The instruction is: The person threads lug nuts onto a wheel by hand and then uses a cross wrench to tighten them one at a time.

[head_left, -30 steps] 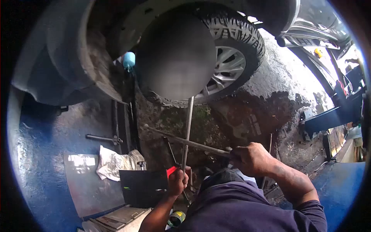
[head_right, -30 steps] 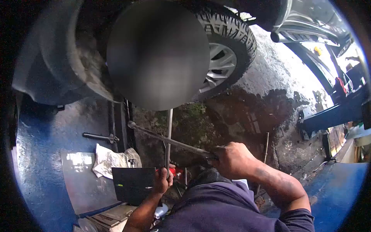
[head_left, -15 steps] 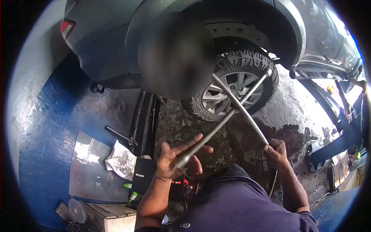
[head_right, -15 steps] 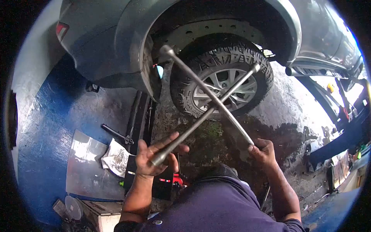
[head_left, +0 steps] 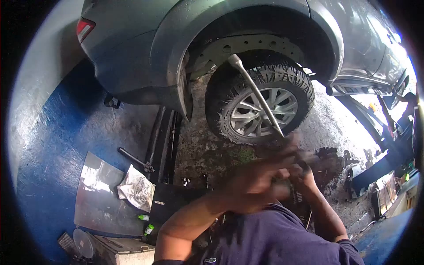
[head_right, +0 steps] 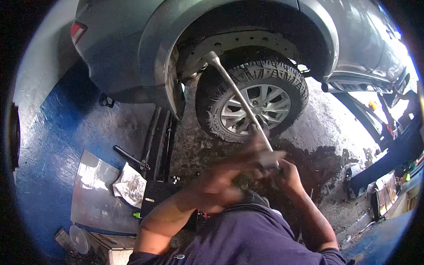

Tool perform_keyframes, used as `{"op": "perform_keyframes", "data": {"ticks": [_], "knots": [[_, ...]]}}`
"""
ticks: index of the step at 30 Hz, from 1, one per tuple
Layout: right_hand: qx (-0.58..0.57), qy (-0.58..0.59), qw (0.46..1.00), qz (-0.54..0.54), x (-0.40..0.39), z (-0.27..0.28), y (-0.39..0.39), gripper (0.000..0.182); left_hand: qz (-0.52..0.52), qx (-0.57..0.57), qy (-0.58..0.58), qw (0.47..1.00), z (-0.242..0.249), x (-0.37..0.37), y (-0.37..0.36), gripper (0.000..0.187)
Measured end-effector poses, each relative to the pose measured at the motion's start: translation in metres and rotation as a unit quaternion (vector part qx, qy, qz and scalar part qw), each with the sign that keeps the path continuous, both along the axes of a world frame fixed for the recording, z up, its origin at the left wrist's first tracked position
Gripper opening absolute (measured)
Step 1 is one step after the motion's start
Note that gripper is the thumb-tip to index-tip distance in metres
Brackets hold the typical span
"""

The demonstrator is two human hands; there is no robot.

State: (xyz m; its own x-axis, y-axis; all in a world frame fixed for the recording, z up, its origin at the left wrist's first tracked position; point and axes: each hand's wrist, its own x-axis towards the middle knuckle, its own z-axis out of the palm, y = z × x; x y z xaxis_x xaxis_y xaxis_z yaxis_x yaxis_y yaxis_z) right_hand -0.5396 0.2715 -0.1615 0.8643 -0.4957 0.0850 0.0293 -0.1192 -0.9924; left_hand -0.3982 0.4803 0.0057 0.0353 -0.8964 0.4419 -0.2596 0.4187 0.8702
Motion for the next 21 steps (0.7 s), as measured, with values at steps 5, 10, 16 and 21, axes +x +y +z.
{"op": "perform_keyframes", "data": {"ticks": [5,10,16,21], "knots": [[0.104,0.037,0.992,0.061,-0.001,0.025,0.014,0.034,0.15,-0.096,-0.258,0.95,0.012,-0.022,-0.033,0.067],[0.123,0.09,0.978,0.143,-0.027,-0.004,-0.005,0.037,0.416,0.039,-0.395,0.818,-0.047,0.053,0.039,0.057],[0.274,0.089,0.943,0.169,-0.03,0.007,-0.009,0.041,0.35,0.284,-0.184,0.874,-0.069,0.044,0.065,0.039],[0.296,0.093,0.935,0.173,-0.027,-0.015,-0.028,0.044,0.383,0.267,-0.228,0.854,-0.052,0.03,0.042,0.03]]}}
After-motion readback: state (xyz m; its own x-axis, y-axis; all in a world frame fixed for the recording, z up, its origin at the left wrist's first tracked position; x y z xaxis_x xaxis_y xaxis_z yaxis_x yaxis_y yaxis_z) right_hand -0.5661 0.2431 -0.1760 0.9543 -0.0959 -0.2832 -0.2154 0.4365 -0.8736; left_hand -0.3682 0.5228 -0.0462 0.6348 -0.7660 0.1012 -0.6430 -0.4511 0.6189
